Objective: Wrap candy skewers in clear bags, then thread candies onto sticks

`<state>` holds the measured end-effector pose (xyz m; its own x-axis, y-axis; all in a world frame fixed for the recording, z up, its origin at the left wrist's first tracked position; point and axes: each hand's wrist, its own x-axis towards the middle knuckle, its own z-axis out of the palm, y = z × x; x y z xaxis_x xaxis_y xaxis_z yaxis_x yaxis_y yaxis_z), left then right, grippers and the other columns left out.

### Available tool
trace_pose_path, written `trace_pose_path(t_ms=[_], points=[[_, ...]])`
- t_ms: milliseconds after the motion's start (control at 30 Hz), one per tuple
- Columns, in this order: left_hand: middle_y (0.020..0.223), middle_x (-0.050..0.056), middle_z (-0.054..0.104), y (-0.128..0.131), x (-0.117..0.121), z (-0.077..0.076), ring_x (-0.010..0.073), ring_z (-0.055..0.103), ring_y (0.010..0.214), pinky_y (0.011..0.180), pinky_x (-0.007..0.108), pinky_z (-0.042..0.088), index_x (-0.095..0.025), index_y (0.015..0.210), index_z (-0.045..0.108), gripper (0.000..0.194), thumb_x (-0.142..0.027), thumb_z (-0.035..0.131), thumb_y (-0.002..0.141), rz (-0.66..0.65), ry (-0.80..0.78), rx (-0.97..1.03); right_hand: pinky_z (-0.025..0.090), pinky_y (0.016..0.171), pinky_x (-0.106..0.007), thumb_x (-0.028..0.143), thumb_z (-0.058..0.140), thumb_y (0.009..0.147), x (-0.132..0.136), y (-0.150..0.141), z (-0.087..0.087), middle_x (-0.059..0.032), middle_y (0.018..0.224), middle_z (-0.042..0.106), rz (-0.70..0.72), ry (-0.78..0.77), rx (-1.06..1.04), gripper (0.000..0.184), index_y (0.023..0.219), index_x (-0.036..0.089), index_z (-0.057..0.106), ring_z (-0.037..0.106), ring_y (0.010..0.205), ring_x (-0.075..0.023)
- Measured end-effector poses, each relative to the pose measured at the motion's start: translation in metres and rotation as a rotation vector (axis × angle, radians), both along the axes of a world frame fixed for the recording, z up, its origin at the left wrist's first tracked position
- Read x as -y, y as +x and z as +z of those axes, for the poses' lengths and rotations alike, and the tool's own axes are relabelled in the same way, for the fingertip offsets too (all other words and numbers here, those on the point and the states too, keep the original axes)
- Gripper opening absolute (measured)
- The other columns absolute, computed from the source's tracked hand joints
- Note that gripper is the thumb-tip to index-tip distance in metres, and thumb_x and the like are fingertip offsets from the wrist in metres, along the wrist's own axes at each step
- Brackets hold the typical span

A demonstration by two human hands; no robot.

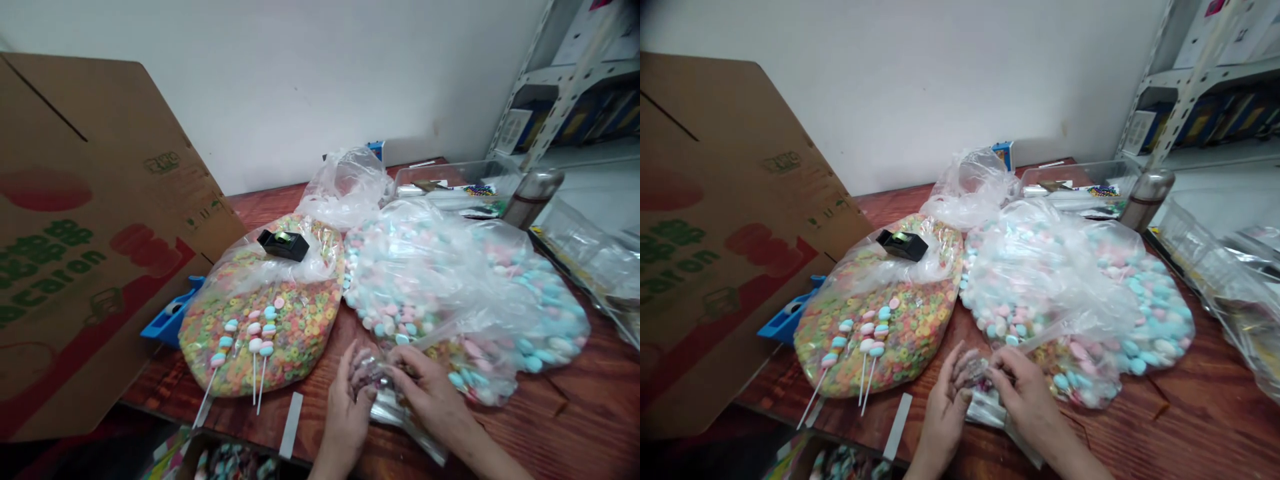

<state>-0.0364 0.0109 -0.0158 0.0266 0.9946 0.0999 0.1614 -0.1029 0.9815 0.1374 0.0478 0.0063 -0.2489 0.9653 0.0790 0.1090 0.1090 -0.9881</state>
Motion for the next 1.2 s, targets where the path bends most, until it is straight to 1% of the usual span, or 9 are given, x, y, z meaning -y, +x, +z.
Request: trace_pose_path(t_ms=[167,333,500,567,633,733,867,1033,1200], points=[[0.115,0.009,0.07,0.01,0.002,-0.002,0.0253,0.064,0.105,0.093,0.04,0.052,-0.026,0.131,0.056,0.055,-0.014,0.068,0.079,-0.194,0.153,-0.431,0.043,0.069,-0.026,0.038,0.056,0.093,-0.002,0.019,-0.01,0.0013,0.081,0.057,-0.131,-0.071,-0.184,0.018,0.085,0.022,0.06,0.053,0.075,-0.0154],[0.102,0.009,0.072,0.016,-0.001,0.014,0.0266,0.064,0.097,0.086,0.037,0.05,-0.026,0.114,0.068,0.035,-0.015,0.066,0.081,-0.248,0.163,-0.513,0.048,0.07,-0.029,0.042,0.054,0.094,-0.007,0.027,0.001,0.0003,0.084,0.062,-0.265,-0.071,-0.326,0.016,0.095,0.026,0.057,0.058,0.075,-0.017],[0.11,0.009,0.071,0.015,-0.004,0.038,0.0296,0.064,0.097,0.085,0.036,0.05,-0.026,0.124,0.064,0.073,-0.022,0.089,0.055,-0.105,-0.131,-0.15,0.045,0.085,-0.032,0.036,0.061,0.09,-0.015,0.032,0.045,-0.0039,0.095,0.064,-0.064,0.04,-0.148,0.019,0.078,0.022,0.061,0.059,0.094,-0.0209],[0.105,0.01,0.072,0.017,-0.006,0.046,0.0295,0.065,0.095,0.083,0.035,0.051,-0.021,0.12,0.066,0.067,-0.025,0.087,0.057,-0.08,-0.257,0.024,0.043,0.091,-0.034,0.034,0.058,0.091,-0.016,0.029,0.06,-0.0051,0.103,0.064,0.082,0.106,0.016,0.02,0.076,0.022,0.061,0.057,0.1,-0.0216],[0.094,0.009,0.074,0.023,-0.011,0.052,0.0262,0.066,0.087,0.079,0.032,0.051,-0.016,0.105,0.074,0.042,-0.03,0.081,0.066,-0.082,-0.351,0.146,0.044,0.09,-0.034,0.031,0.055,0.093,-0.018,0.023,0.067,-0.0042,0.102,0.065,0.175,0.134,0.086,0.02,0.077,0.022,0.061,0.058,0.099,-0.0207],[0.072,0.005,0.071,0.032,-0.019,0.055,0.0174,0.063,0.067,0.065,0.026,0.049,-0.013,0.078,0.075,0.025,-0.037,0.079,0.07,0.106,-0.406,0.375,0.047,0.086,-0.034,0.034,0.055,0.093,-0.017,0.016,0.058,-0.0033,0.099,0.065,0.111,0.067,0.035,0.013,0.092,0.023,0.063,0.06,0.096,-0.0201],[0.07,0.005,0.07,0.04,-0.025,0.055,0.0144,0.062,0.059,0.057,0.024,0.049,-0.013,0.08,0.073,0.034,-0.035,0.087,0.059,0.419,-0.462,0.708,0.048,0.09,-0.038,0.042,0.066,0.086,-0.009,0.011,0.031,-0.0075,0.113,0.065,0.003,-0.144,-0.207,0.04,0.119,0.023,0.055,0.061,0.104,-0.0235],[0.078,0.007,0.073,0.047,-0.023,0.052,0.0162,0.065,0.066,0.061,0.025,0.053,-0.014,0.087,0.074,0.033,-0.031,0.086,0.063,0.387,-0.459,0.845,0.048,0.076,-0.03,0.045,0.061,0.089,0.004,0.003,0.012,-0.0017,0.085,0.067,-0.054,-0.24,-0.241,0.026,0.095,0.019,0.062,0.061,0.082,-0.0195],[0.069,0.003,0.07,0.047,-0.023,0.053,0.0123,0.061,0.059,0.057,0.022,0.049,-0.013,0.082,0.07,0.033,-0.032,0.087,0.061,0.346,-0.466,0.76,0.042,0.063,-0.025,0.047,0.056,0.091,0.002,0.01,0.014,0.001,0.074,0.06,-0.041,-0.168,-0.056,0.03,0.081,0.019,0.062,0.054,0.07,-0.0164]])
